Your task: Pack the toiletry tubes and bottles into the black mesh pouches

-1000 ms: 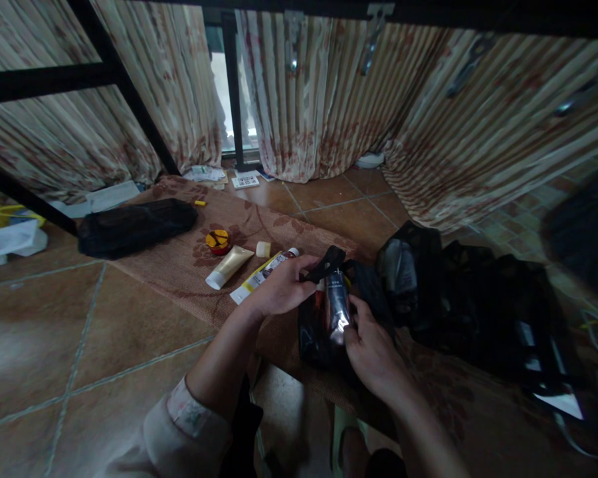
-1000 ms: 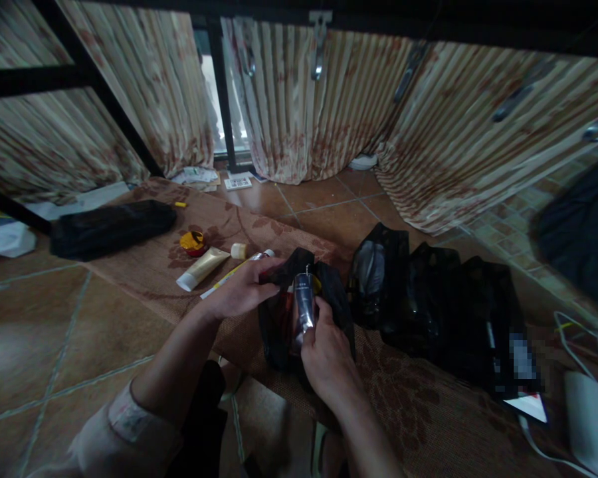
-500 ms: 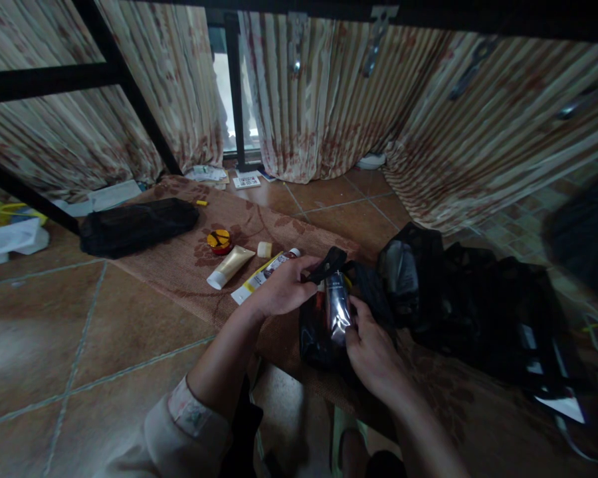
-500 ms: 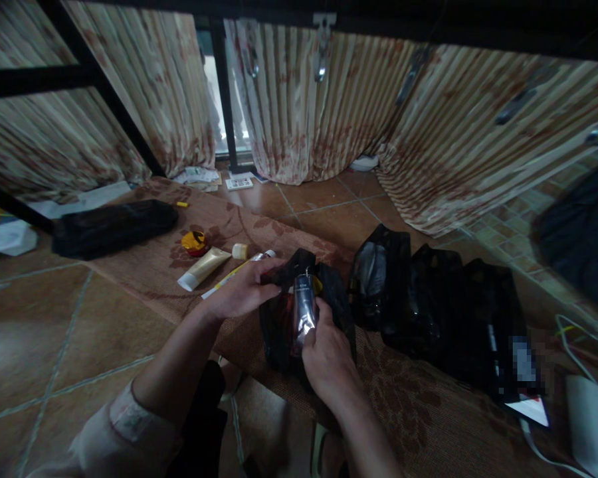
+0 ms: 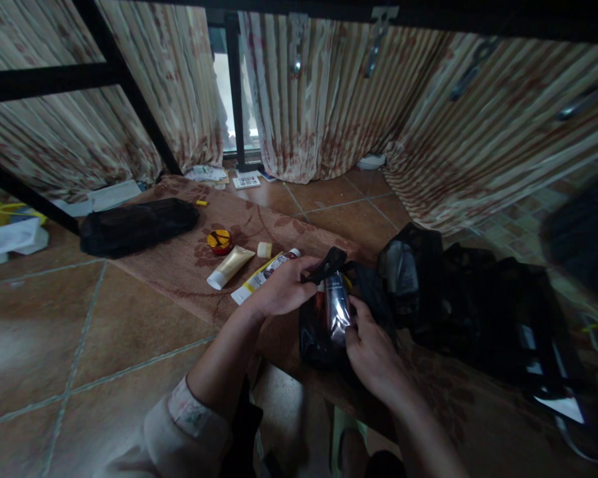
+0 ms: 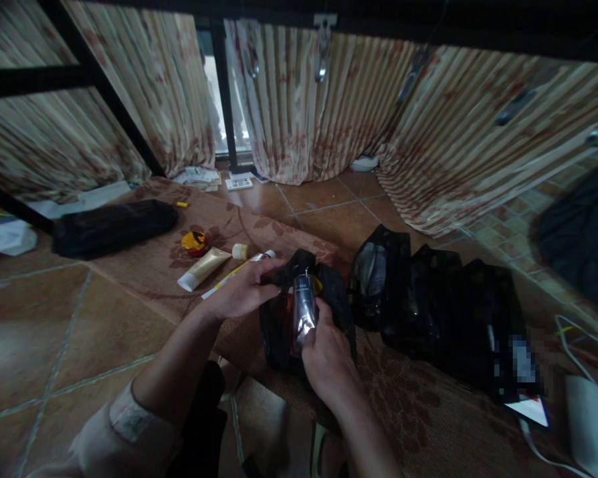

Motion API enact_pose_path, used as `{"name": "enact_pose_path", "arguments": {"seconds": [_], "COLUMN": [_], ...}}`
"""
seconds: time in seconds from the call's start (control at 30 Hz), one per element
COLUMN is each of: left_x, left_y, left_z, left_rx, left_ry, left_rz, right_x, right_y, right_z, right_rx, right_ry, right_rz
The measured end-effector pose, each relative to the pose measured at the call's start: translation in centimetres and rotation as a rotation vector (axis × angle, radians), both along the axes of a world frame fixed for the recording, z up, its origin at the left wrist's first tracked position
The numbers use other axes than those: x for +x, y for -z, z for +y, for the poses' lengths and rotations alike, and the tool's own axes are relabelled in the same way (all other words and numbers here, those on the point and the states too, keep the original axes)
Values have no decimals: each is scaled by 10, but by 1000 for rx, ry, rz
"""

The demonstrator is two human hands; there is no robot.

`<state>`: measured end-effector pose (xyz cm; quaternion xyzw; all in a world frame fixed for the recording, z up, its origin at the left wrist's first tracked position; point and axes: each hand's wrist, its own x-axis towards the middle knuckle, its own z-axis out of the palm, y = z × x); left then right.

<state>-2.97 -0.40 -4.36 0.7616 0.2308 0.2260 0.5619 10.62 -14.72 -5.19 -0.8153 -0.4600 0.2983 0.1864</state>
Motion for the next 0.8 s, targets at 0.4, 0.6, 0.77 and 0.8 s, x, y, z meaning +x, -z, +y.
{"name": "enact_pose_path", "arguments": {"seconds": [0.4, 0.6, 0.77, 0.8], "left_x": [0, 1, 1, 1], "left_y": [-1, -1, -1, -1], "left_z": [0, -1, 0, 0], "left_rx": [-14, -23, -15, -15], "left_ry": [7, -5, -4, -2], "left_rz": [4, 6, 18, 21], "right_x": [0, -1, -1, -1], "right_y": [0, -1, -1, -1], "right_z": [0, 1, 0, 1], "right_rx": [-8, -3, -2, -2], "right_ry": [-2, 2, -1, 0], "right_rz": [-14, -17, -11, -7]}}
